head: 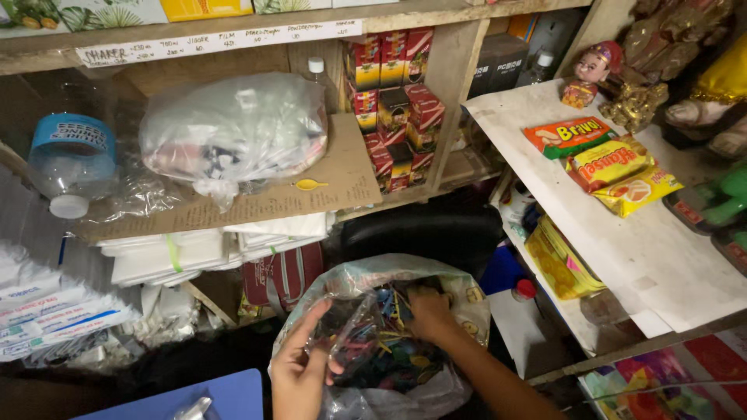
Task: The person places small plastic spoons into a plastic bag, weighs the bag on a scale, and seals it.
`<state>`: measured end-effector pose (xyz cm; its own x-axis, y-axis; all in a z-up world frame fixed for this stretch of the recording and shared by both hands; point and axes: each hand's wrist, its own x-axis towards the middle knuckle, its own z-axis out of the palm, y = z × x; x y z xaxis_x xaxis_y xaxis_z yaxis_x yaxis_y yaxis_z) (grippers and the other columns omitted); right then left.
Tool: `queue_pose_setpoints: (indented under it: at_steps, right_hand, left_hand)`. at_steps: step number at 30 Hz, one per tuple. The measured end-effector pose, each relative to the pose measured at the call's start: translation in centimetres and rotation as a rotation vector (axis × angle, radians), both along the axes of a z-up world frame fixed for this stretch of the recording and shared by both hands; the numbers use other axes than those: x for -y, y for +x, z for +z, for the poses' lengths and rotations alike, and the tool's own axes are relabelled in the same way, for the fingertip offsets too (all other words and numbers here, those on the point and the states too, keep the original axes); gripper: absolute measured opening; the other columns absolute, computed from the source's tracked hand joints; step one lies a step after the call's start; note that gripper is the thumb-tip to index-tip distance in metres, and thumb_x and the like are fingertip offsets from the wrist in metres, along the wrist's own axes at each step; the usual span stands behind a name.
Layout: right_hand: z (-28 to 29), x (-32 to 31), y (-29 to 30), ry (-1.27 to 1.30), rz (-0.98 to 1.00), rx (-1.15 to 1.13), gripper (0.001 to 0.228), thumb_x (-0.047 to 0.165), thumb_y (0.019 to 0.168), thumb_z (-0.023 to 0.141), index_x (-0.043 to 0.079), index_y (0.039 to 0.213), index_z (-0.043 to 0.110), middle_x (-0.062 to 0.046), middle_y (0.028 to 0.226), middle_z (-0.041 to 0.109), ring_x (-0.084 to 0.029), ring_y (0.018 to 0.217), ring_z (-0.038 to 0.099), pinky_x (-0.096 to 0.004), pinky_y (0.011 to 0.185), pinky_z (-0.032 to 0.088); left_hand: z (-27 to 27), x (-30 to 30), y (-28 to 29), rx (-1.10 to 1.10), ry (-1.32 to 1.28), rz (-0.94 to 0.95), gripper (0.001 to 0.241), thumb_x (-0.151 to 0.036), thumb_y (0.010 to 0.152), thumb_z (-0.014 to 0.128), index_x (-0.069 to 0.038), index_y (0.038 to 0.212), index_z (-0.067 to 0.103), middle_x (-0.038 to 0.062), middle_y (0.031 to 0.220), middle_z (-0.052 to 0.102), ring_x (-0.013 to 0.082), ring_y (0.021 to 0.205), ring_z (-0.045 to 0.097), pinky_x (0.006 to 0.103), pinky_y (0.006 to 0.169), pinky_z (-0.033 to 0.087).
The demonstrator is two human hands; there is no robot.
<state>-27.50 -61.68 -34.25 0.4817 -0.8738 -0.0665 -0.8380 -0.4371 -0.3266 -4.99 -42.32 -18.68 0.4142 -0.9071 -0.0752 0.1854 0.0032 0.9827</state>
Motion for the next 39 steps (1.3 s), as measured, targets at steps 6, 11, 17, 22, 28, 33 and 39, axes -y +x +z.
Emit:
queue_pose_setpoints:
  at_steps: [6,11,17,22,28,33,39]
  right_hand:
    - [3.3,-0.7,1.4,0.094,0.061,-0.038,0.11,0.065,0.062,0.085,0.013,0.149,0.044,-0.02,0.124,0.066,-0.041,0.113,0.064,-0.051,0.098,0.049]
    - [3.1,-2.4,2.5,-0.223,0.216,-0.111,0.096,0.046,0.064,0.084,0.024,0.152,0.054,-0.013,0.113,0.071,-0.037,0.103,0.066,-0.056,0.087,0.048]
    - [1.8,0.4,3.0,-0.076,0.245,-0.278,0.047,0.036,0.071,0.082,0.014,0.112,0.071,-0.015,0.104,0.074,-0.037,0.103,0.068,-0.049,0.091,0.052]
    - [5.0,0.0,0.9,0.034,0.056,0.203,0.067,0.031,0.071,0.081,0.017,0.133,0.062,-0.022,0.112,0.071,-0.043,0.097,0.067,-0.052,0.079,0.053]
    - [2.9,-0.8,0.5,0.136,0.304,0.123,0.043,0.027,0.077,0.076,0.009,0.113,0.064,-0.023,0.107,0.071,-0.042,0.102,0.067,-0.051,0.083,0.054]
    - [2.7,-0.2,0.2,0.054,0.207,-0.044,0.047,0.028,0.072,0.078,0.01,0.114,0.064,-0.022,0.101,0.07,-0.043,0.095,0.067,-0.053,0.082,0.054]
    - [5.5,-1.5,-0.2,0.099,0.206,0.009,0.044,0.032,0.073,0.078,0.012,0.11,0.066,-0.016,0.096,0.075,-0.038,0.092,0.071,-0.05,0.081,0.055]
  left_hand:
    - [-0.6,0.1,-0.2,0.063,-0.026,0.008,0.06,0.011,0.084,0.048,-0.011,0.138,0.062,0.006,0.127,0.071,0.0085,0.054,0.063,0.0219,0.045,0.047]
    - [-0.8,0.4,0.2,0.045,-0.033,0.001,0.059,0.011,0.085,0.047,-0.009,0.139,0.06,0.004,0.143,0.064,0.0081,0.054,0.062,0.0217,0.046,0.048]
    - [-0.5,0.3,0.1,0.044,0.022,0.03,0.06,0.013,0.084,0.046,-0.01,0.138,0.061,0.002,0.143,0.064,0.0091,0.054,0.063,0.0225,0.046,0.048]
    - [-0.1,0.5,0.2,0.051,0.007,0.017,0.06,0.012,0.085,0.046,-0.01,0.139,0.062,0.006,0.14,0.067,0.0093,0.054,0.063,0.0226,0.045,0.048]
    - [0.3,0.4,-0.1,0.044,0.01,0.023,0.062,0.012,0.082,0.046,-0.011,0.137,0.062,0.004,0.141,0.066,0.0097,0.054,0.064,0.0237,0.046,0.049]
    - [0.5,0.0,0.0,0.035,0.001,0.042,0.062,0.012,0.083,0.048,-0.012,0.138,0.064,0.007,0.141,0.066,0.0099,0.054,0.063,0.0236,0.047,0.049]
    - [0.9,-0.2,-0.5,0.038,0.047,0.058,0.062,0.013,0.083,0.046,-0.012,0.136,0.065,0.008,0.141,0.065,0.0095,0.053,0.062,0.0237,0.046,0.049]
